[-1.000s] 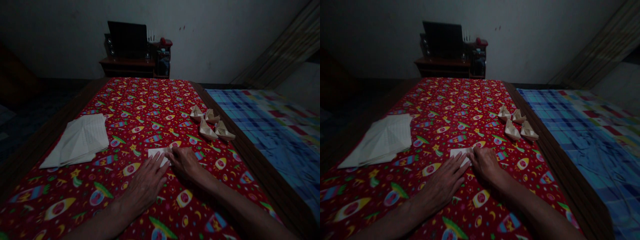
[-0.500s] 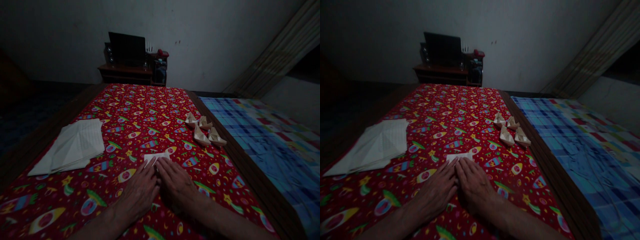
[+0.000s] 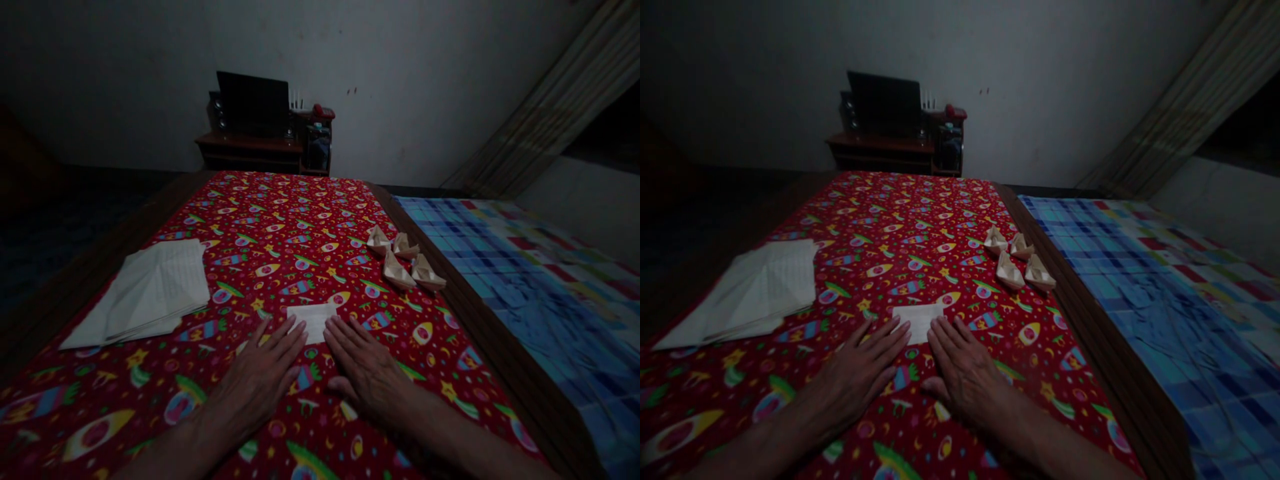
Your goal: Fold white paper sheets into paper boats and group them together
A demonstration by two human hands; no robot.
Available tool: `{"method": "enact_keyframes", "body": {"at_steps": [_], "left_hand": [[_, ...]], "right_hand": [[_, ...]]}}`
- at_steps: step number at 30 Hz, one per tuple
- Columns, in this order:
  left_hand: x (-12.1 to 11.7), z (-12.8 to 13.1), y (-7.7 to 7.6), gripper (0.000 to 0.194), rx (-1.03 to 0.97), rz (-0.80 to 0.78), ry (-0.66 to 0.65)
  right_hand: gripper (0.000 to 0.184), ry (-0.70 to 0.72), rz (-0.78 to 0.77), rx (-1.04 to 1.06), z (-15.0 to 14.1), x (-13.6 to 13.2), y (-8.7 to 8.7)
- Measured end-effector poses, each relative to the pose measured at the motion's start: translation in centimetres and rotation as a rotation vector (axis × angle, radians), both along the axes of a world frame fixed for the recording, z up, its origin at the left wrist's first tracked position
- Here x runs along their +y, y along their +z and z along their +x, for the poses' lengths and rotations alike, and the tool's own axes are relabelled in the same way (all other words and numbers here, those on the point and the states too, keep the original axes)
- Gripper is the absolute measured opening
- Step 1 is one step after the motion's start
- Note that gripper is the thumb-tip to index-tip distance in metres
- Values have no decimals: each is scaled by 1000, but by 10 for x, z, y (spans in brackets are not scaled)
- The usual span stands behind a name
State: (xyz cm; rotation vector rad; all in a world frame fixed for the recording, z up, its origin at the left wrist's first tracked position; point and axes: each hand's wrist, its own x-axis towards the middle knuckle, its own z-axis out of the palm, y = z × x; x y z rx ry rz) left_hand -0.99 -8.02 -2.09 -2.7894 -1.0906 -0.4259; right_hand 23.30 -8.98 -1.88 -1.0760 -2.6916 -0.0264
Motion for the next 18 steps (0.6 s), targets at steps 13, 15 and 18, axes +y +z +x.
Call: {"method": "enact_keyframes", "body": {"at_steps": [13,15,18], "left_hand": [[-4,-17,11,36,-34,-85,12],[2,-11,17,30,-101,-126,15],[17,2,27,25,-190,-219,23]], "right_hand": [[23,-103,97,156,3,8,7],[21,-210,114,194,-1,15,7],[31,-342,96,256,-7,24,6]]}}
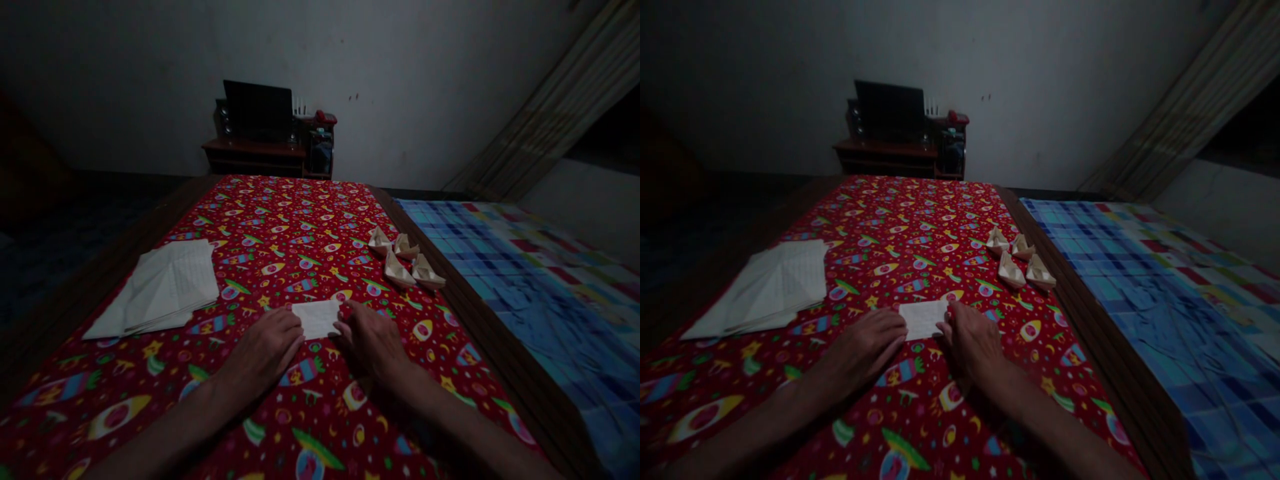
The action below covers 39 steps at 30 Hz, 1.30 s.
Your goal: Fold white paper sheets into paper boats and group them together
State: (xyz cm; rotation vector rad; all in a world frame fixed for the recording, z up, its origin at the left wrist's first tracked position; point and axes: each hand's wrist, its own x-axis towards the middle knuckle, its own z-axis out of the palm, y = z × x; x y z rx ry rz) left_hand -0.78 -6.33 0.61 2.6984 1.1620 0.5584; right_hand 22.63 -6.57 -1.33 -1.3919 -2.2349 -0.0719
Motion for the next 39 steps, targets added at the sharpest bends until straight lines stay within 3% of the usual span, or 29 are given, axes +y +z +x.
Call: {"method": "enact_keyframes", "body": {"at_steps": [5,9,12,15,19,22,26,29,34,39], "left_hand": [[19,10,3,16,-38,-69,25],[22,7,-9,50,-91,-24,22],[22,5,-15,60,-100,-41,-1],[24,5,-17,65,-92,-65,-4],[32,5,-19,72,-89,-79,17],[44,5,-19,77,-85,-123,53],[58,6,-13,50,-107,-357,36],[59,6,-7,31,-190,-476,55],[55,6,-3,27,-333,-476,91],[54,7,-1,32,-382,-540,115]], "right_hand": [[60,103,-48,64,-1,6,-12],[70,126,-97,75,2,6,-21],[75,144,-86,112,4,6,-24],[67,120,-81,116,3,8,-22],[44,115,-129,123,0,12,-14],[39,122,-153,161,-1,14,-10],[44,106,-184,235,-2,20,-11],[32,73,-262,298,-3,28,-14],[19,24,-593,464,-7,43,-13],[20,-3,-624,559,-9,44,-10]]}}
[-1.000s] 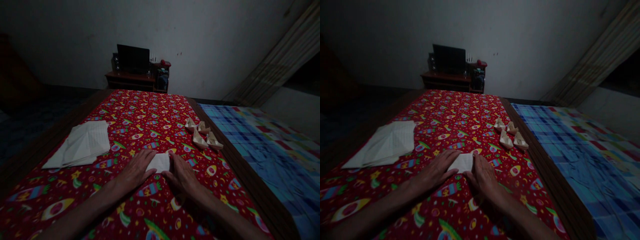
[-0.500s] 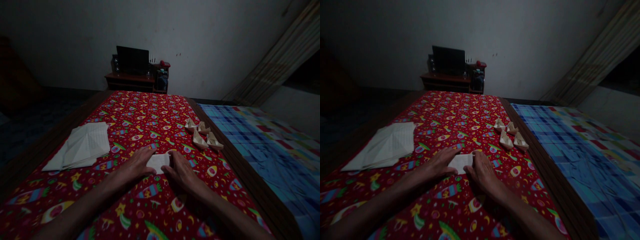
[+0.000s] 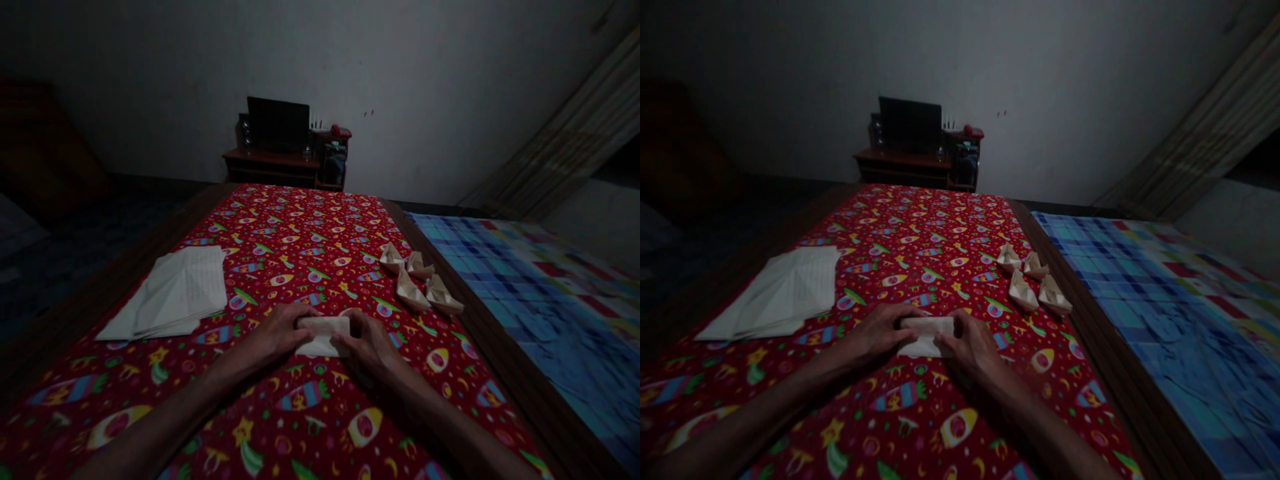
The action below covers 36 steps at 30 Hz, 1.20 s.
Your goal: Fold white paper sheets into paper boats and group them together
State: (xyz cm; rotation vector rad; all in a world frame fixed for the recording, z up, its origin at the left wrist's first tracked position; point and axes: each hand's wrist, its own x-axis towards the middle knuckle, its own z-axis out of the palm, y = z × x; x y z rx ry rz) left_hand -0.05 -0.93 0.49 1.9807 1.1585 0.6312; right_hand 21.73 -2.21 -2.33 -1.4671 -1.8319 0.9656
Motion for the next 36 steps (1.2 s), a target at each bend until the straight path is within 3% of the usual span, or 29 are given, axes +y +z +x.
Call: {"method": "enact_keyframes", "body": {"at_steps": [8,11,14,16,22,36], "left_hand": [[5,-1,-7,30,24,80,9],[6,-2,-9,29,18,146,34],[5,-2,-12,28,-7,189,-5],[4,-2,-14,28,-20,206,-26],[4,-3,-17,28,-20,220,13],[1,-3,-12,27,8,218,-3]], "right_hand": [[22,7,-46,-29,3,-3,-2],[18,22,19,14,2,-4,0],[41,18,147,4,2,-6,0],[45,8,218,-3,4,-8,-3],[35,-57,261,49,8,-11,-9],[7,-15,434,-117,6,-16,3]]}}
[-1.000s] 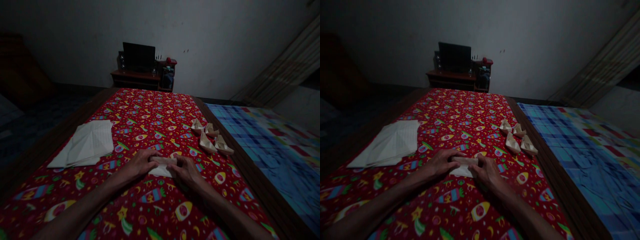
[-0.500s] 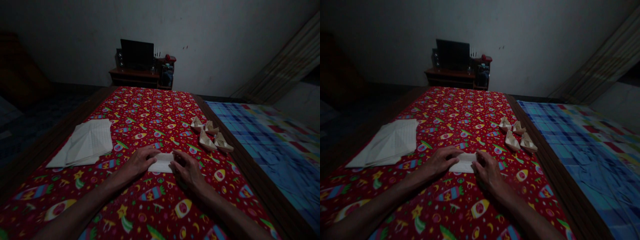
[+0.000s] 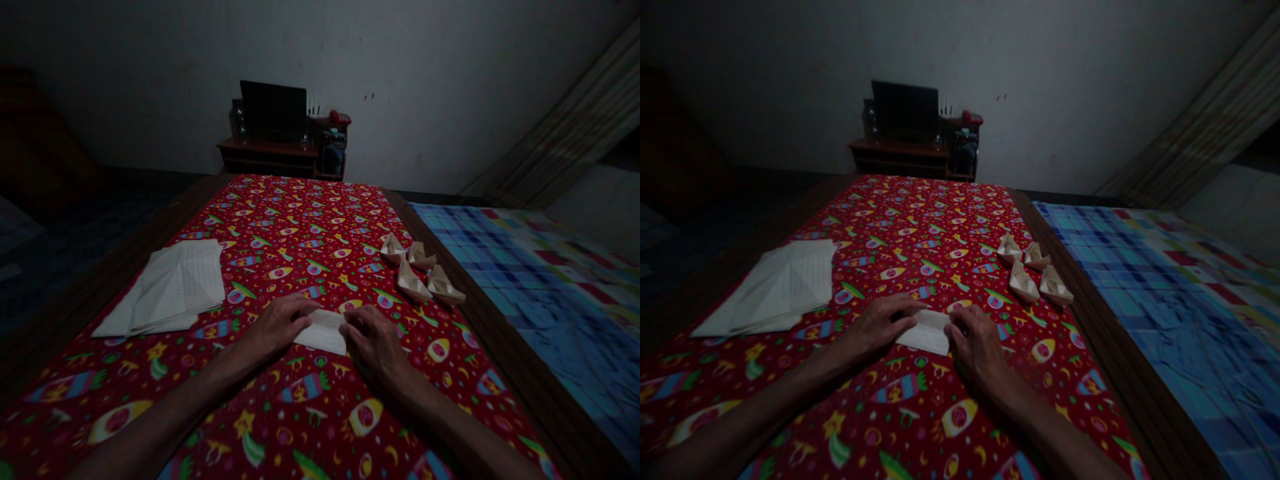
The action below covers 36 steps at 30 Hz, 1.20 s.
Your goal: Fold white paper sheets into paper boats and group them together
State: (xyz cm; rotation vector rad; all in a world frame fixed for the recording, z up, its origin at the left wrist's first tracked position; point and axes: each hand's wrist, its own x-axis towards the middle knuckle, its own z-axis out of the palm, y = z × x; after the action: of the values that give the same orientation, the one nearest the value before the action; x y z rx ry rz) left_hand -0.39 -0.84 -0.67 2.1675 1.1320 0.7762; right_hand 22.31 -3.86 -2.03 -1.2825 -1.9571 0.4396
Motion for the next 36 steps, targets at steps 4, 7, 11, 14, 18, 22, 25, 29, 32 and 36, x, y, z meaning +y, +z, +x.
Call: {"method": "enact_keyframes", "body": {"at_steps": [4,7,11,14,18,22,25,29,32,36], "left_hand": [[-1,0,-1,26,27,55,2],[-1,0,-4,26,34,171,4],[-4,3,-3,26,32,265,-40],[-7,6,6,15,76,275,-57],[-11,8,17,13,113,349,-14],[-18,7,26,14,72,492,18],[-31,3,38,15,126,667,-24],[-50,-6,40,18,255,750,-90],[-58,-11,23,17,343,543,-90],[-64,-11,3,15,346,294,-66]], "right_hand": [[8,18,-39,-3,-2,-3,4],[7,16,6,-38,-3,-3,5],[11,32,273,-176,-4,-4,3],[14,155,399,-233,-6,-7,2],[23,171,289,-188,-9,-10,7],[15,178,256,-187,-7,-8,13],[18,136,462,-292,-5,-11,20],[19,183,582,-466,-8,-16,20],[19,286,443,-516,-12,-17,9],[19,362,295,-454,-7,-18,-3]]}}
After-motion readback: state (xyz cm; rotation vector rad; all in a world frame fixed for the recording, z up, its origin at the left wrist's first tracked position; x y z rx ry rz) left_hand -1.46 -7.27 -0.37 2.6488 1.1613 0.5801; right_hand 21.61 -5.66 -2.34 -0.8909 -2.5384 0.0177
